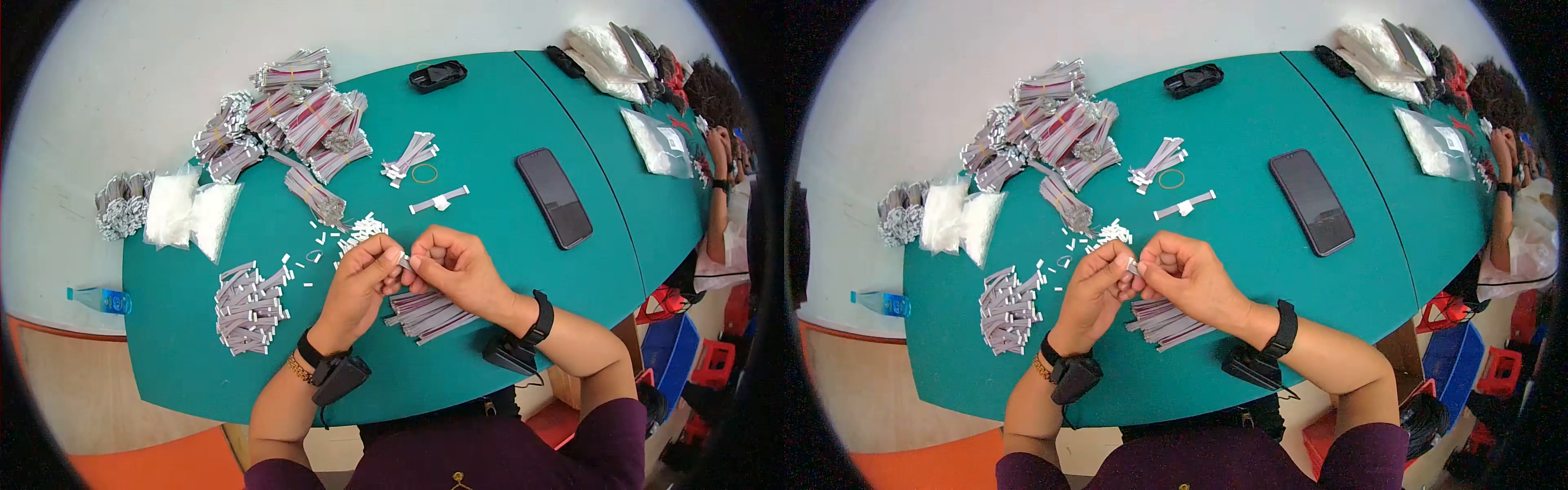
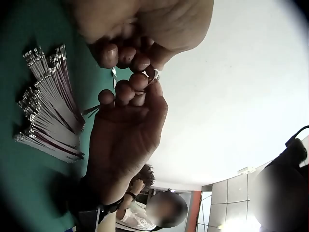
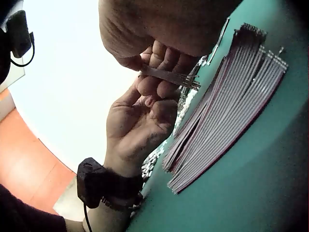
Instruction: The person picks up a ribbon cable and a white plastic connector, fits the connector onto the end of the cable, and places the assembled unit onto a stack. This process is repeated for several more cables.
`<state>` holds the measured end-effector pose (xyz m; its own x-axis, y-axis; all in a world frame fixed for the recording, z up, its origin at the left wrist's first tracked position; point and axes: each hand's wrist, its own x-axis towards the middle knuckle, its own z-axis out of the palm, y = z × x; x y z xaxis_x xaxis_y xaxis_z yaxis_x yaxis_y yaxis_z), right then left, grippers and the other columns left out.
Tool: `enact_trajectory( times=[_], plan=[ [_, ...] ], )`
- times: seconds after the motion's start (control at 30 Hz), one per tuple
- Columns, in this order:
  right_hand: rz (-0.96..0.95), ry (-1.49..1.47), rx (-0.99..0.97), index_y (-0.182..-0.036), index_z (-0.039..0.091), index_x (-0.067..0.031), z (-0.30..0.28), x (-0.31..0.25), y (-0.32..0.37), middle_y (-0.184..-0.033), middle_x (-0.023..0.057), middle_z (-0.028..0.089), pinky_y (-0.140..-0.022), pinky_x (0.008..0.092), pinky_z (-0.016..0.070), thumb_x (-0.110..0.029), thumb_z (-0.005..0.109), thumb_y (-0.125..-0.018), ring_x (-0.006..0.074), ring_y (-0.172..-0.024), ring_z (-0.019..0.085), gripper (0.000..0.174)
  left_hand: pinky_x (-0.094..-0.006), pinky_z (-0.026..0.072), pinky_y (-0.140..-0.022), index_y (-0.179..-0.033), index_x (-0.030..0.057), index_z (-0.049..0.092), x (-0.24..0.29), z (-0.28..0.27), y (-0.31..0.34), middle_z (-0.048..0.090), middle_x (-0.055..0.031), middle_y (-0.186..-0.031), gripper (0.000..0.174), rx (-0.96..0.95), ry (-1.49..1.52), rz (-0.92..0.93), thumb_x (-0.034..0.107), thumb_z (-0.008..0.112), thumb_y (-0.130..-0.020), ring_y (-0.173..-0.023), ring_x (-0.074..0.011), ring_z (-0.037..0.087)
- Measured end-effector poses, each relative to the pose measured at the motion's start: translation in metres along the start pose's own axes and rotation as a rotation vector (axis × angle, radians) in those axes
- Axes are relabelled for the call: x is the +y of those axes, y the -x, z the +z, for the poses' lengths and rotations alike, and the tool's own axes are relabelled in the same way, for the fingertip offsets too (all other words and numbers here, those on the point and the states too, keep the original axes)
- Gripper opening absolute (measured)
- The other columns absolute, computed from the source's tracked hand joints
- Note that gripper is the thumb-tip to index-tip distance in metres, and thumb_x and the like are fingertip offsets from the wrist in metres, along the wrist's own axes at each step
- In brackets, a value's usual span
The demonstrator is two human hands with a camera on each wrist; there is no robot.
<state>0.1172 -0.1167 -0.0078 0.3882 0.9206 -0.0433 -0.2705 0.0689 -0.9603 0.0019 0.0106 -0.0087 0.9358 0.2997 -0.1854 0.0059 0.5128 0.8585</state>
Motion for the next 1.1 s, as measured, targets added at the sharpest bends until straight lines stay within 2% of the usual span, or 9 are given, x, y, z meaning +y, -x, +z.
enact_trajectory(
  times=[0.93,1.1],
  plan=[
    [-0.013,0.003,0.082,-0.085,0.053,-0.0017,0.005,-0.002,0.003,-0.074,0.0024,0.061,-0.06,0.0204,0.0501,-0.006,0.056,-0.089,0.0065,-0.068,0.059,0.007,-0.02,0.0313,-0.057,-0.08,0.0071,0.051,-0.006,0.001,0.0,0.046,0.0024,-0.07,0.02,0.028,-0.055,0.062,0.022,0.053,-0.092,-0.066,-0.0062,0.043],
    [-0.093,0.1,0.136,-0.08,0.053,-0.0017,0.004,0.007,0.003,-0.07,0.0007,0.059,-0.054,0.0193,0.0445,-0.005,0.06,-0.085,0.0043,-0.062,0.054,0.009,-0.0203,0.0302,-0.057,-0.08,0.0078,0.05,-0.008,0.002,0.002,0.045,0.0037,-0.07,0.02,0.081,-0.215,0.134,0.023,0.055,-0.092,-0.064,-0.0054,0.038]
  ],
)
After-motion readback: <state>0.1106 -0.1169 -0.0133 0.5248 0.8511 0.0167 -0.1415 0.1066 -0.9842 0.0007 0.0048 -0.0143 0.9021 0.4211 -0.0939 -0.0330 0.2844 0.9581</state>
